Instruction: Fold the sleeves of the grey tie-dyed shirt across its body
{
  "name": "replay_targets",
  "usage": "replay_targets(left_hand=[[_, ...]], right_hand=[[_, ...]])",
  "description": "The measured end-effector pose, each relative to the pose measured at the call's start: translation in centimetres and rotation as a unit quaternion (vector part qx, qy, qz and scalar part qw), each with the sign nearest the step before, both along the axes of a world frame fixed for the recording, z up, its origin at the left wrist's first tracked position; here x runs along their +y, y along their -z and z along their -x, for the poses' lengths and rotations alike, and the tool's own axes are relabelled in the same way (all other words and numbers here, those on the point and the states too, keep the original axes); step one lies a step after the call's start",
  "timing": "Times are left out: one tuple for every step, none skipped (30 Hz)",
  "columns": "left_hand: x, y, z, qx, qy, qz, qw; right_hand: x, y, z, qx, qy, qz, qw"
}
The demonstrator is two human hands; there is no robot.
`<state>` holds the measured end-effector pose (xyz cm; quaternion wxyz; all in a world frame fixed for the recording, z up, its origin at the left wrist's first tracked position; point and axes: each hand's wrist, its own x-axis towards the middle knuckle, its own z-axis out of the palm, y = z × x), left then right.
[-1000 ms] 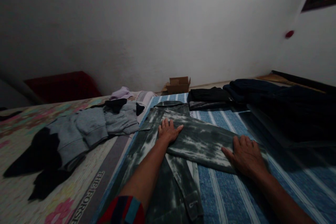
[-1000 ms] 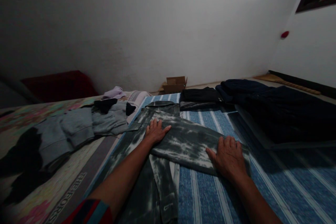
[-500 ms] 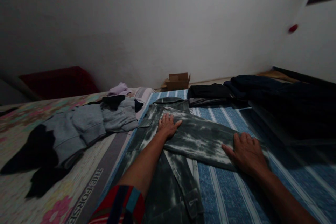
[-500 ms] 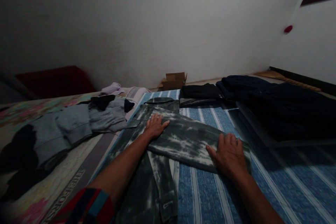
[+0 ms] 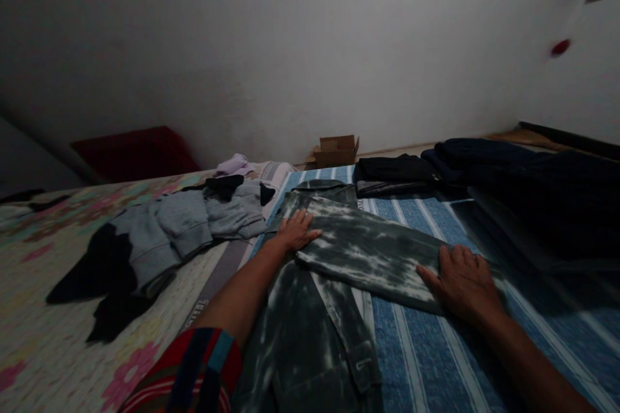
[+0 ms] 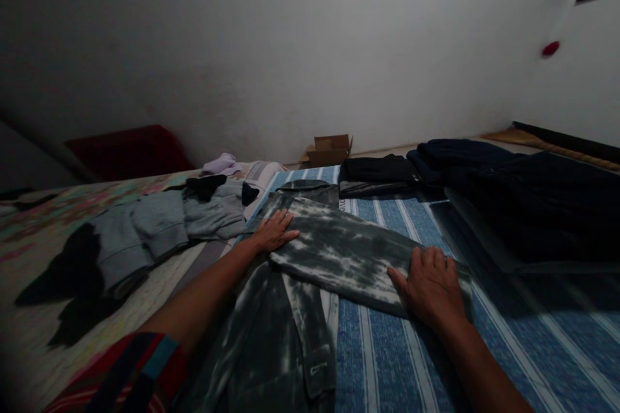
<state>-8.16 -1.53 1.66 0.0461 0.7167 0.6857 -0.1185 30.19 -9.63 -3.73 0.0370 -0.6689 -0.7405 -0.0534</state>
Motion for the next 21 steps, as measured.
replay_targets(left_hand=[[0.0,-0.1,0.1,-0.001,0.001,0.001,1.000],[0.0,-0.2,0.3,-0.003,0.002,0.002,1.000],[-0.1,-0.3,0.6,-0.007,0.002,0.004,1.000],[-0.1,-0.3,0.9,-0.012,0.003,0.006,1.000],[-0.1,-0.3,1.2,-0.016,0.004,0.006,1.000],[-0.1,-0.2,1.6,-0.021,0.004,0.005,1.000],[0.0,0.0,1.9,-0.024,0.005,0.003,1.000],[0.0,0.2,2.2,-0.027,0.006,0.000,1.000],[0.1,0.3,2.4,-0.030,0.006,-0.002,1.000],[0.2,0.5,2.6,-0.032,0.006,-0.003,0.999],[0.3,0.5,2.6,-0.034,0.005,-0.001,0.999],[0.3,0.5,2.6,-0.036,0.003,0.004,0.999],[0.4,0.4,2.5,-0.039,0.001,0.009,0.999],[0.5,0.3,2.4,-0.042,-0.001,0.016,0.999],[0.5,0.1,2.3,-0.045,-0.003,0.022,0.999],[0.5,-0.1,2.2,-0.048,-0.005,0.027,0.998],[0.6,-0.3,2.1,-0.050,-0.006,0.031,0.998],[0.6,-0.6,2.1,-0.052,-0.007,0.034,0.998],[0.6,-0.7,2.1,-0.053,-0.008,0.035,0.998],[0.7,-0.9,2.1,-0.054,-0.007,0.036,0.998],[0.7,-1.0,2.2,-0.054,-0.006,0.035,0.998]], right_hand=[[0.0,0.1,0.0,-0.001,0.000,-0.003,1.000],[0.1,0.2,-0.1,-0.001,0.000,-0.004,1.000],[0.1,0.2,-0.1,0.000,0.000,-0.004,1.000],[0.1,0.3,-0.1,0.001,-0.001,-0.003,1.000],[0.1,0.3,-0.1,0.003,0.000,-0.002,1.000],[0.1,0.3,-0.1,0.004,0.000,0.000,1.000],[0.1,0.3,-0.1,0.004,0.001,0.001,1.000],[0.0,0.2,0.0,0.003,0.001,0.001,1.000],[0.0,0.2,0.0,0.001,0.002,0.001,1.000],[-0.1,0.1,0.0,-0.002,0.003,0.000,1.000],[-0.1,0.1,0.0,-0.005,0.003,-0.002,1.000],[-0.1,0.1,0.0,-0.007,0.002,-0.005,1.000],[-0.1,0.1,0.0,-0.008,0.003,-0.007,1.000],[-0.1,0.1,0.0,-0.009,0.002,-0.006,1.000],[-0.1,0.2,-0.1,-0.010,0.000,-0.004,1.000],[0.0,0.2,-0.1,-0.010,-0.001,-0.002,1.000],[0.0,0.3,-0.2,-0.010,-0.001,0.001,1.000],[0.0,0.3,-0.2,-0.010,0.000,0.002,1.000],[0.1,0.3,-0.2,-0.010,0.001,0.004,1.000],[0.0,0.3,-0.2,-0.010,0.002,0.006,1.000],[0.0,0.2,-0.1,-0.009,0.002,0.006,1.000]])
